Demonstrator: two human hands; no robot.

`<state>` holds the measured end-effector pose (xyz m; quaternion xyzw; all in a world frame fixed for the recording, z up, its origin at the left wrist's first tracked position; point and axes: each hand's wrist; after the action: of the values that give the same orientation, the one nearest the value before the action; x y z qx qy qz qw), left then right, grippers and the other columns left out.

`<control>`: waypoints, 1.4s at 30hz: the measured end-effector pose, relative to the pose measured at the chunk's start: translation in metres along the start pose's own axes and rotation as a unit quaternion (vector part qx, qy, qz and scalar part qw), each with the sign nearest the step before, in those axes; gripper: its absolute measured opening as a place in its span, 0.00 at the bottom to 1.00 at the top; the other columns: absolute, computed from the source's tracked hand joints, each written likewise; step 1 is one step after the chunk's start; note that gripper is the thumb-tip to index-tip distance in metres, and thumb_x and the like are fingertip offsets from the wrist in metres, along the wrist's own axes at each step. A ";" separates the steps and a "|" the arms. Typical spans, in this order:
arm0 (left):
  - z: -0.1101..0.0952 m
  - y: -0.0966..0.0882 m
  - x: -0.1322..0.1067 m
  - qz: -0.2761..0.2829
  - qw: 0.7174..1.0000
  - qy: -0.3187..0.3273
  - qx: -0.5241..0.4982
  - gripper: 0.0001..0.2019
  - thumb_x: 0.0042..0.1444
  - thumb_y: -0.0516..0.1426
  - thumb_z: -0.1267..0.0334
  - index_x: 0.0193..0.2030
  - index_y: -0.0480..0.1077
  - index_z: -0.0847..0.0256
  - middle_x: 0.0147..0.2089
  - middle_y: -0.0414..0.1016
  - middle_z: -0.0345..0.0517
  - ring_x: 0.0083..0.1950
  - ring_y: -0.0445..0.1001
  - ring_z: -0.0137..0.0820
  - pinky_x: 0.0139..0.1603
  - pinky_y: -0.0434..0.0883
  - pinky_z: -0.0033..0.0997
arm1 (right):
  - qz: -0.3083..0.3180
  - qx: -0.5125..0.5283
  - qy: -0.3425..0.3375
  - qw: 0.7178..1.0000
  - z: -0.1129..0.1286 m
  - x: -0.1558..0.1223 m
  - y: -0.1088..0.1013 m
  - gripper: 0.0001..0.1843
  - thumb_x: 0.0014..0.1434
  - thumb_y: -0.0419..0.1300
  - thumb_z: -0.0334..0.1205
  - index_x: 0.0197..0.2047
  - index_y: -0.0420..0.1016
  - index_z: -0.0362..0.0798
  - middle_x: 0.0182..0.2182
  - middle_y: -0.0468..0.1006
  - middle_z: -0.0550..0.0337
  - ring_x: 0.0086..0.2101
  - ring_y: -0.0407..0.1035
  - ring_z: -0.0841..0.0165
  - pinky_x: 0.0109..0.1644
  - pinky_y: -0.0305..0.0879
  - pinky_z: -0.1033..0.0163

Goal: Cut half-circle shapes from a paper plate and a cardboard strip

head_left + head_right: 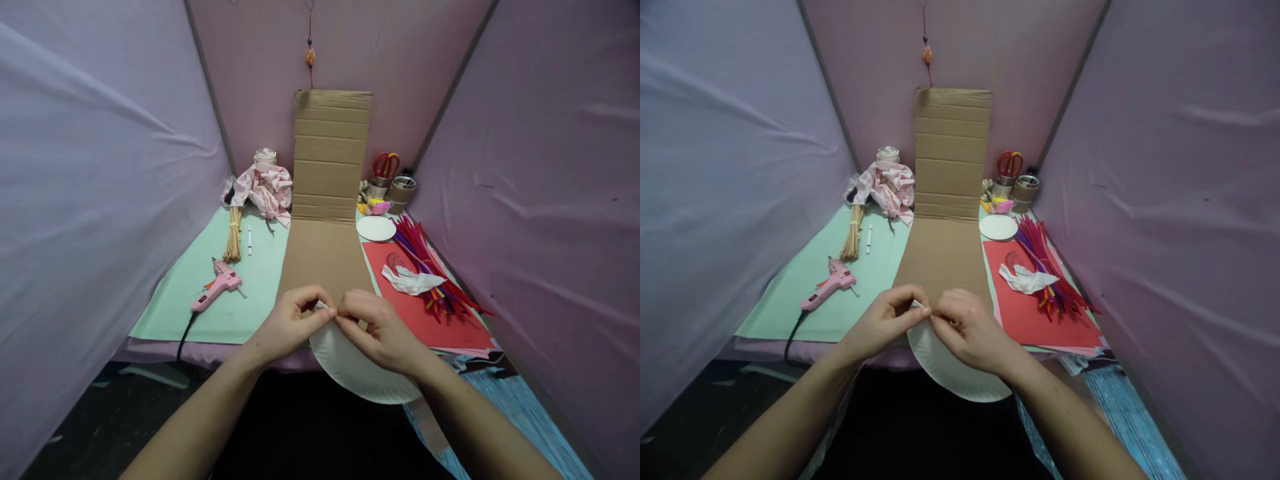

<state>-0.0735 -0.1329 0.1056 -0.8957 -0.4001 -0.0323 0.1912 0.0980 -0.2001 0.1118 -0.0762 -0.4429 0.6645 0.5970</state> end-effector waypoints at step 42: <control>-0.060 -0.026 -0.070 0.035 0.912 0.259 0.315 0.12 0.60 0.50 0.75 0.45 0.71 0.59 0.33 0.78 0.43 0.33 0.75 0.28 0.35 0.71 0.28 | 0.016 -0.265 -0.115 0.957 0.056 -0.080 -0.070 0.17 0.65 0.55 0.42 0.24 0.62 0.50 0.17 0.62 0.65 0.20 0.55 0.70 0.25 0.46 0.59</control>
<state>-0.1342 -0.1885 0.1549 -0.7626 -0.2947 -0.1287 0.5612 0.1356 -0.3037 0.1583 -0.1623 -0.6673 0.5370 0.4899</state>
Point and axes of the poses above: each hand's wrist, its own x-axis towards the middle knuckle, its own y-axis out of the palm, z = x × y
